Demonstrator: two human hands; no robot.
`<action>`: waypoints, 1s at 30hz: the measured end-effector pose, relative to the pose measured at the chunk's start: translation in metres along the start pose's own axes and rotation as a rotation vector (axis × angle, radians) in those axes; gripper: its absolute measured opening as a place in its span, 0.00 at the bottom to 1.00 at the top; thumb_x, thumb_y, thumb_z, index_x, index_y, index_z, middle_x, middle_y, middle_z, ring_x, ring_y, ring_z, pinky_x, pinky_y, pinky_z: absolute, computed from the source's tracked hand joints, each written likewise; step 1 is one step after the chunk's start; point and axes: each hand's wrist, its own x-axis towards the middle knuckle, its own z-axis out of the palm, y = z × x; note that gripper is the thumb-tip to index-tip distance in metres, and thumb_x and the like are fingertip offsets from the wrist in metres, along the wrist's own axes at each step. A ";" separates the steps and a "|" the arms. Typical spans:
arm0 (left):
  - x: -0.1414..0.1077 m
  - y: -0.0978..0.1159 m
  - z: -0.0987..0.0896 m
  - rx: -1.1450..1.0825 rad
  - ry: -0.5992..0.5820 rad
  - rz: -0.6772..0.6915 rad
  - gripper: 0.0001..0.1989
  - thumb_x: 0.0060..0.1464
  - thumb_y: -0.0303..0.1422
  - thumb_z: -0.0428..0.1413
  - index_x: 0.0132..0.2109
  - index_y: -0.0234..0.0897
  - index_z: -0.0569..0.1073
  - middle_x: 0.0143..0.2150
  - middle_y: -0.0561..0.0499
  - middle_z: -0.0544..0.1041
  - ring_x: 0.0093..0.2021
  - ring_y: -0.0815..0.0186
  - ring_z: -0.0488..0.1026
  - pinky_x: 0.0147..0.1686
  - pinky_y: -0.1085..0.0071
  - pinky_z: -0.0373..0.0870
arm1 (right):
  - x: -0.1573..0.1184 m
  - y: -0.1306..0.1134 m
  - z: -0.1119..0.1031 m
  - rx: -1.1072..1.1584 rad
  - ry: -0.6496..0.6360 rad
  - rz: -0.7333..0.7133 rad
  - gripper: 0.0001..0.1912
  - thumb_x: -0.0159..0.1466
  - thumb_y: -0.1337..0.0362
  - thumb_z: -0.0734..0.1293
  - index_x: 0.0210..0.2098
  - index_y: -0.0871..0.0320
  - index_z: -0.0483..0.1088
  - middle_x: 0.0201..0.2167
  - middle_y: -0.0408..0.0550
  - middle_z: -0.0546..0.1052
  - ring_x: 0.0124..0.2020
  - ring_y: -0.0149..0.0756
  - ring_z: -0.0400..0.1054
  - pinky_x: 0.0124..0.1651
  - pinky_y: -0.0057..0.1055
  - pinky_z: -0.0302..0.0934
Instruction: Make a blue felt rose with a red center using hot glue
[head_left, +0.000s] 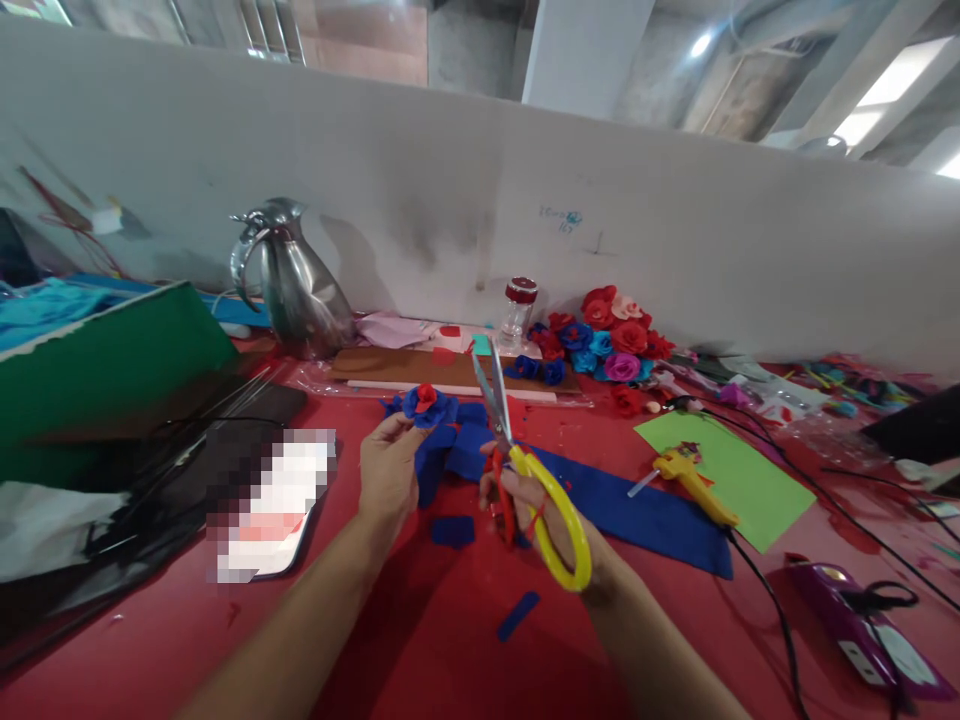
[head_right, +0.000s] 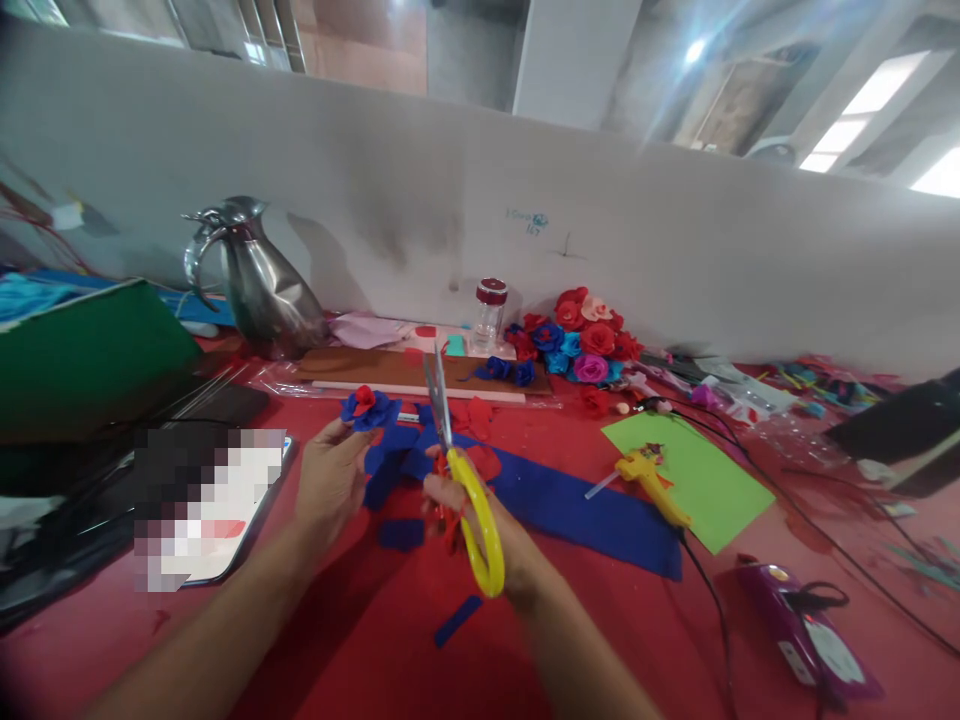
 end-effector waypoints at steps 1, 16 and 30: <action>-0.002 0.002 0.001 0.018 0.016 0.021 0.14 0.33 0.32 0.71 0.32 0.37 0.79 0.30 0.55 0.80 0.28 0.70 0.74 0.37 0.71 0.74 | -0.002 0.002 0.004 -0.004 -0.012 0.017 0.30 0.48 0.49 0.76 0.46 0.51 0.68 0.31 0.42 0.71 0.31 0.34 0.69 0.30 0.28 0.64; -0.010 0.009 0.007 0.108 0.136 0.055 0.13 0.32 0.34 0.69 0.26 0.34 0.76 0.20 0.57 0.72 0.20 0.73 0.64 0.22 0.75 0.63 | -0.006 0.029 0.016 -0.105 -0.135 -0.026 0.26 0.58 0.44 0.70 0.48 0.51 0.66 0.29 0.40 0.68 0.27 0.29 0.63 0.30 0.26 0.60; -0.013 0.002 0.004 0.140 0.139 0.072 0.12 0.32 0.33 0.69 0.26 0.36 0.75 0.22 0.57 0.73 0.22 0.72 0.65 0.23 0.76 0.61 | -0.004 0.033 0.018 -0.143 -0.120 -0.101 0.25 0.60 0.42 0.68 0.48 0.52 0.65 0.24 0.36 0.64 0.21 0.25 0.57 0.24 0.23 0.51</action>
